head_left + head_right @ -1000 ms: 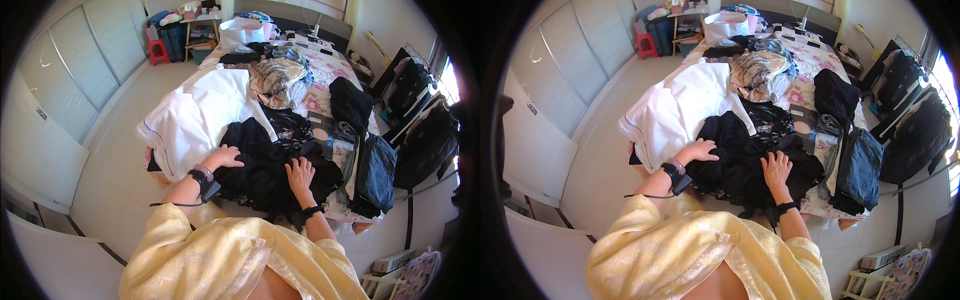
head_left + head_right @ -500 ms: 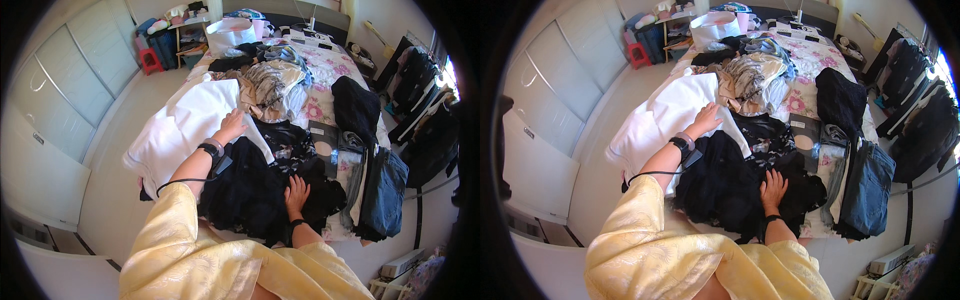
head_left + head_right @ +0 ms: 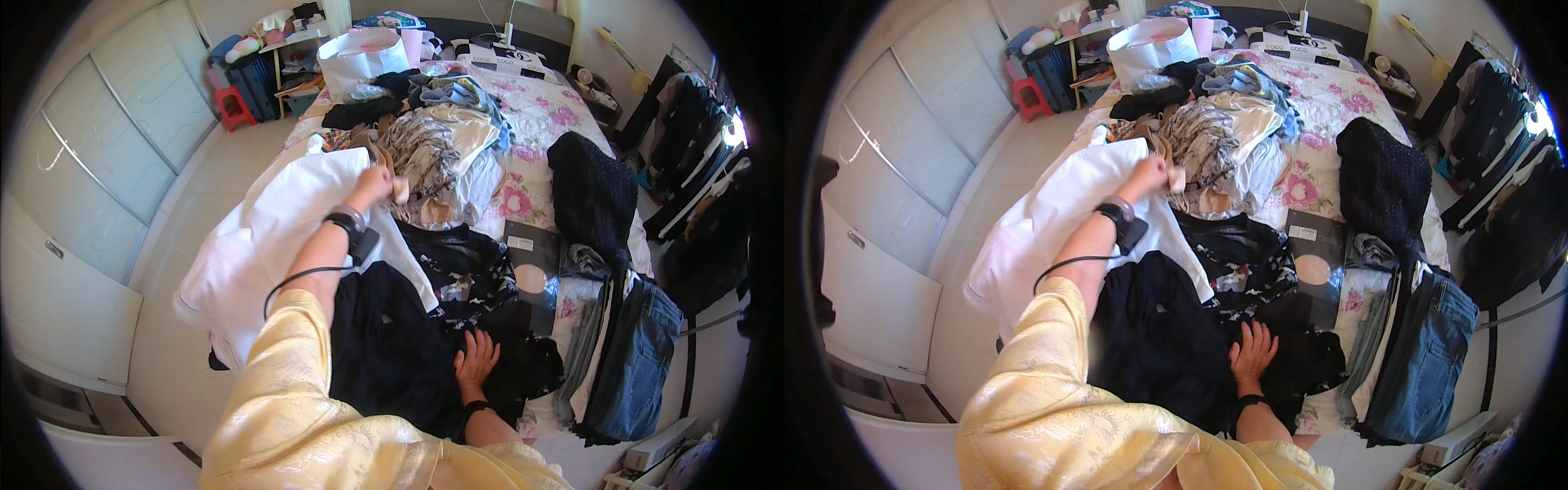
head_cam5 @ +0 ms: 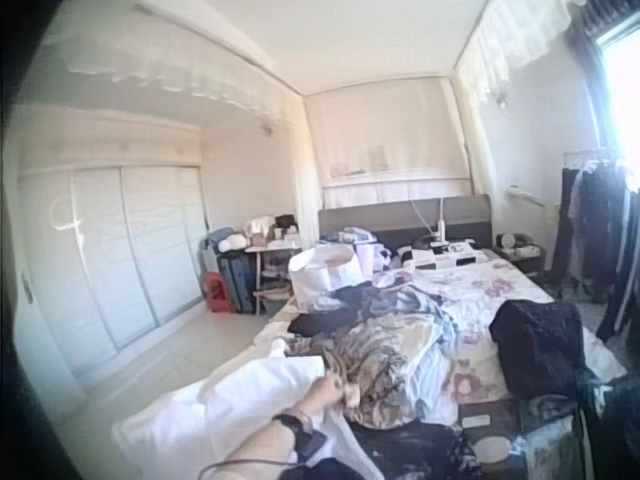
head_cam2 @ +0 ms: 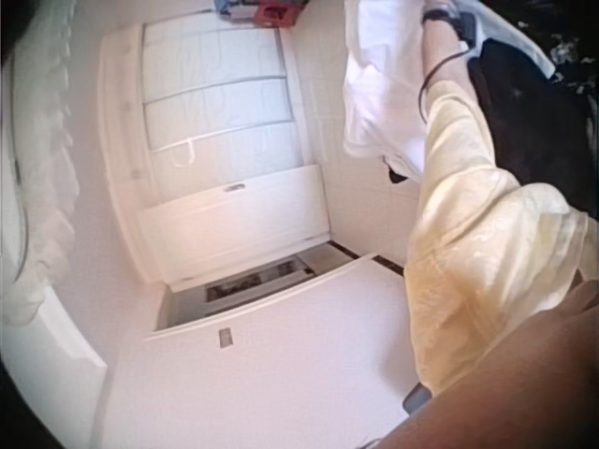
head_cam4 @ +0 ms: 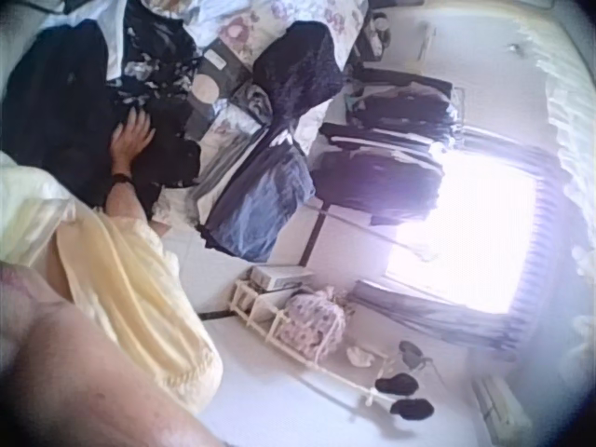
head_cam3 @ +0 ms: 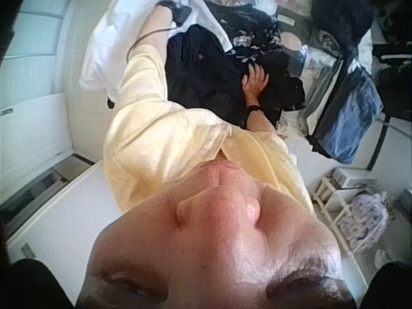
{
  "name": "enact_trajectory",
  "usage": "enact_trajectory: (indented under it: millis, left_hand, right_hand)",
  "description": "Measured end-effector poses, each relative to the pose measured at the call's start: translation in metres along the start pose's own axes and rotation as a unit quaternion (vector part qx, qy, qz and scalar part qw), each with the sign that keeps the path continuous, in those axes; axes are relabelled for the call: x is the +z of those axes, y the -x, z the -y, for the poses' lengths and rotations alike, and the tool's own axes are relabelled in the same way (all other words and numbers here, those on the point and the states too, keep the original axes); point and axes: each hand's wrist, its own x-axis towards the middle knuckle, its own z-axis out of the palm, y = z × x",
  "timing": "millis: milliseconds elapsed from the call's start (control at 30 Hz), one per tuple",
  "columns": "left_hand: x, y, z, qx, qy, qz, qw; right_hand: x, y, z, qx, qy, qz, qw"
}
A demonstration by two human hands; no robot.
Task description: The person folds several garments on a bed, including black pants, a black top, dark jeans, a pink top, a patterned top, a white shirt, and a colorful knitted item. Each item is smoothed, folded, and placed into a growing stack.
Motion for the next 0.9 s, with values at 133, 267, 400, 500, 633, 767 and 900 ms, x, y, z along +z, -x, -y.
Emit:
enact_trajectory:
  millis: [133,267,400,500,633,767,900]
  left_hand:
    - [-0.123,0.03,-0.028,-0.01,0.491,-0.087,0.867]
    - [-0.23,0.103,-0.055,0.082,0.492,-0.108,0.86]
    - [-0.297,0.187,-0.09,0.159,0.528,-0.137,0.823]
    - [-0.348,0.274,-0.14,0.269,0.562,-0.135,0.77]
    - [-0.387,0.377,-0.185,0.354,0.642,-0.164,0.66]
    - [-0.361,0.397,-0.196,0.664,0.65,0.122,0.349]
    - [-0.351,0.404,-0.2,0.513,0.32,0.145,0.784]
  right_hand:
    - [0.0,0.001,0.0,0.004,0.0,0.0,1.0]
    - [0.001,0.0,-0.001,-0.016,-0.005,-0.04,0.999]
    - [0.0,-0.001,0.0,-0.02,0.001,-0.065,0.998]
    - [-0.002,-0.001,0.002,-0.021,0.004,-0.07,0.997]
    - [-0.006,-0.001,0.003,-0.025,-0.001,-0.08,0.996]
    - [-0.008,-0.001,0.004,-0.011,-0.012,-0.066,0.998]
    - [-0.009,-0.002,0.004,-0.016,-0.009,-0.066,0.998]
